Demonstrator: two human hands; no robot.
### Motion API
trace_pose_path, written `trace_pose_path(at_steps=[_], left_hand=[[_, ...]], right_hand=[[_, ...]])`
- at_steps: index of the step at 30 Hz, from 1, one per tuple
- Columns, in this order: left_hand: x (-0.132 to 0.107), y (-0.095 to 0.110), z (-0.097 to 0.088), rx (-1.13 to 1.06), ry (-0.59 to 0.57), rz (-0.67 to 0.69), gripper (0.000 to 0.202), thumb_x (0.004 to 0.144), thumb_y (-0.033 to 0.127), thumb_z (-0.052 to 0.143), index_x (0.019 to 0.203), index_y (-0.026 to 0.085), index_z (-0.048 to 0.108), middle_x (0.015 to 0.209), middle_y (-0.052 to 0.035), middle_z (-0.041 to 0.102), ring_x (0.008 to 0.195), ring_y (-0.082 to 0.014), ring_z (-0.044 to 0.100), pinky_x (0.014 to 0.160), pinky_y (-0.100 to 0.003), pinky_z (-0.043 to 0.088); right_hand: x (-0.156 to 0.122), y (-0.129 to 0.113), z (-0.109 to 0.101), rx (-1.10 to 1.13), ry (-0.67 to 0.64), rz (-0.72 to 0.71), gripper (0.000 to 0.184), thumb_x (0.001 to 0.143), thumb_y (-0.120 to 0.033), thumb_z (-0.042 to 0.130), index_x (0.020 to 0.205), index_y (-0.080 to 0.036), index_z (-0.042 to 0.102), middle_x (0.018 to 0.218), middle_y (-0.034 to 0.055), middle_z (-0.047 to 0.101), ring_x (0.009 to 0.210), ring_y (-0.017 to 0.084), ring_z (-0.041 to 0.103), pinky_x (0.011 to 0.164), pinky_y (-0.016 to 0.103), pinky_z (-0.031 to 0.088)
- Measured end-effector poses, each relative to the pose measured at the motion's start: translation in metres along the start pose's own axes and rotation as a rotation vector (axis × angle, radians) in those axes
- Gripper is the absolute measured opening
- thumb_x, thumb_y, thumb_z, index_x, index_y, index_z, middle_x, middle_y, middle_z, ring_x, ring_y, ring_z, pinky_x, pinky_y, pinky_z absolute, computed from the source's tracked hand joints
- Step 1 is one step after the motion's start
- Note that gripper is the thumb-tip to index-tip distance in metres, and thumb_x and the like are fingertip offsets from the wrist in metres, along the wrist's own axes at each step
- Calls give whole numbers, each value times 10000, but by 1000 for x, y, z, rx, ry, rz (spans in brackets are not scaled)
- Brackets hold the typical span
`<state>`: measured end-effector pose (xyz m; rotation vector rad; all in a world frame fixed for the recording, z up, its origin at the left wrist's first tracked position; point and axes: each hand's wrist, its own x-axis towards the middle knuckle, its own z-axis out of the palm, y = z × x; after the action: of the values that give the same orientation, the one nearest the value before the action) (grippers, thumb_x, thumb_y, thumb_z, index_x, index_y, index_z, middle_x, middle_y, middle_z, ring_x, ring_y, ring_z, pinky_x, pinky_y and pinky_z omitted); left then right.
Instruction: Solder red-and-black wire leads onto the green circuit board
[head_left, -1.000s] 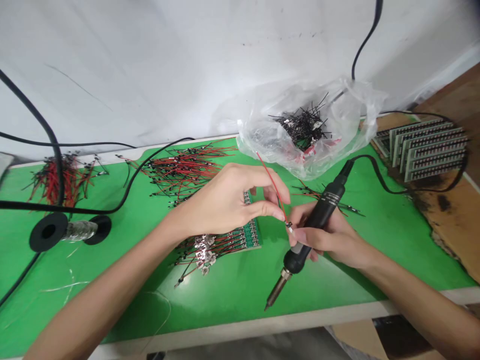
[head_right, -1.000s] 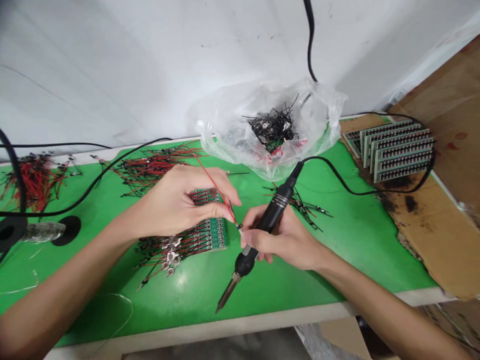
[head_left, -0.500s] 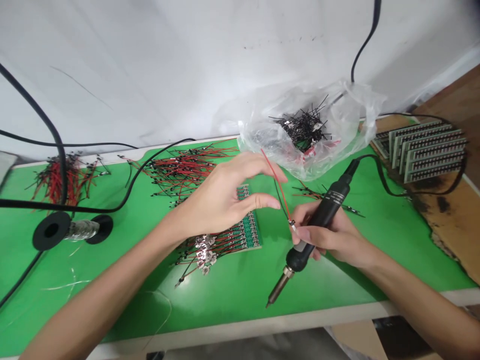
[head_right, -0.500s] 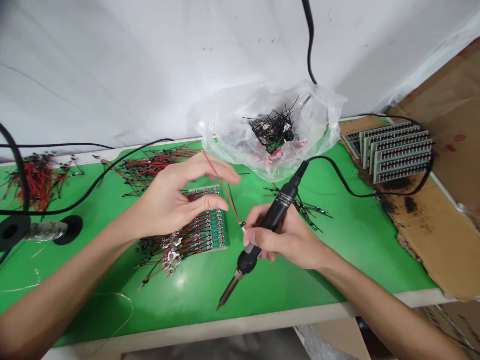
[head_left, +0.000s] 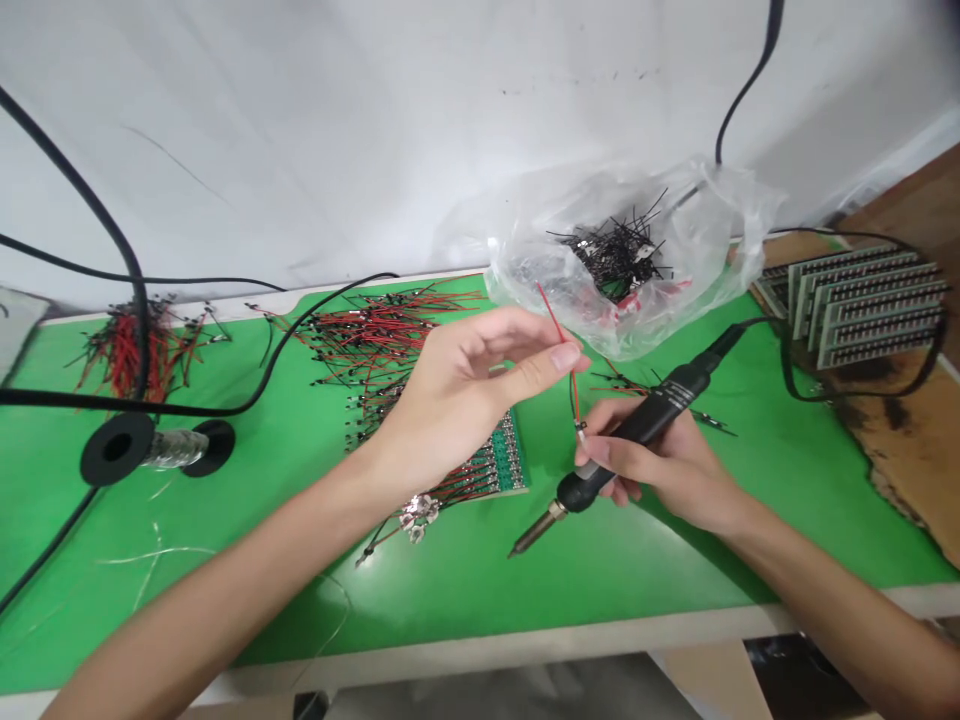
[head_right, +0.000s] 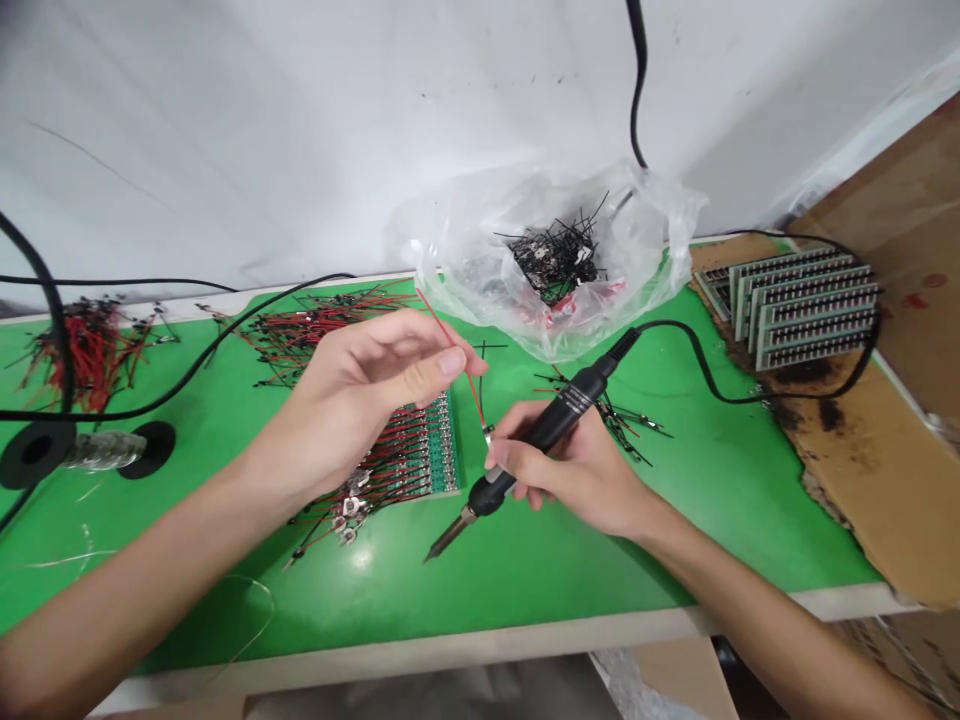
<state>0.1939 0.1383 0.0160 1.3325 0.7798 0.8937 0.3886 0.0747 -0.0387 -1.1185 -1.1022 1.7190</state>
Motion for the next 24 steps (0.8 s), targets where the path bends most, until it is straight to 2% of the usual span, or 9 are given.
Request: trace_pose_path(at_steps=[2, 4, 7, 9, 11, 14, 18, 24], left_hand=[[-2, 6, -4, -38, 36, 43, 48, 895, 189, 704, 858, 170, 680, 860, 9, 730, 804, -101, 682, 759, -239, 546], [-7, 14, -14, 59, 121, 170, 28, 896, 181, 703, 876, 181, 684, 865, 19, 723, 786, -103, 678, 732, -254, 555], [-22, 24, -36, 499, 221, 453, 54, 890, 175, 721, 943, 181, 715, 908, 4, 725, 805, -133, 666, 752, -322, 549], [-35, 23, -52, 887, 145, 574, 118, 913, 115, 675, 1002, 179, 718, 954, -7, 730, 874, -150, 638, 820, -363, 507], [-47, 15, -64, 1157, 36, 605, 190, 927, 70, 621, 1056, 178, 709, 1002, -21, 721, 910, -167, 590, 817, -375, 462], [-60, -3, -72, 1322, -122, 611, 214, 959, 107, 575, 1138, 175, 671, 1017, -30, 717, 905, -191, 549, 761, -378, 406], [-66, -21, -70, 1372, -172, 578, 177, 954, 106, 571, 1107, 142, 653, 992, -47, 715, 923, -215, 550, 761, -383, 391], [-72, -30, -64, 1470, -225, 578, 178, 970, 127, 533, 1094, 101, 657, 1006, -87, 702, 960, -255, 567, 851, -440, 429]], right_hand=[[-2, 1, -2, -1, 6, -25, 161, 837, -338, 777, 785, -186, 762, 547, -19, 693, 408, 67, 617, 366, 118, 456], [-4, 1, -6, 18, 26, -59, 158, 863, -353, 754, 866, -199, 790, 564, -11, 710, 432, 90, 647, 385, 145, 492], [-7, 1, -14, 53, 97, -108, 194, 877, -370, 738, 932, -200, 814, 613, 11, 742, 472, 122, 680, 425, 195, 548], [-10, 4, -19, 63, 165, -134, 216, 875, -380, 739, 929, -187, 821, 641, 30, 758, 502, 139, 697, 441, 213, 565], [-12, 8, -24, 65, 223, -140, 227, 857, -386, 757, 928, -180, 824, 673, 46, 776, 528, 151, 712, 454, 225, 577], [-13, 15, -28, 47, 259, -119, 245, 842, -394, 773, 944, -178, 825, 708, 65, 794, 564, 165, 733, 490, 239, 596], [-14, 20, -30, 31, 262, -116, 247, 849, -396, 769, 978, -193, 825, 734, 64, 804, 593, 165, 744, 526, 241, 607], [-13, 18, -30, 20, 246, -101, 217, 857, -365, 768, 999, -212, 827, 749, 59, 807, 603, 163, 745, 530, 240, 606]])
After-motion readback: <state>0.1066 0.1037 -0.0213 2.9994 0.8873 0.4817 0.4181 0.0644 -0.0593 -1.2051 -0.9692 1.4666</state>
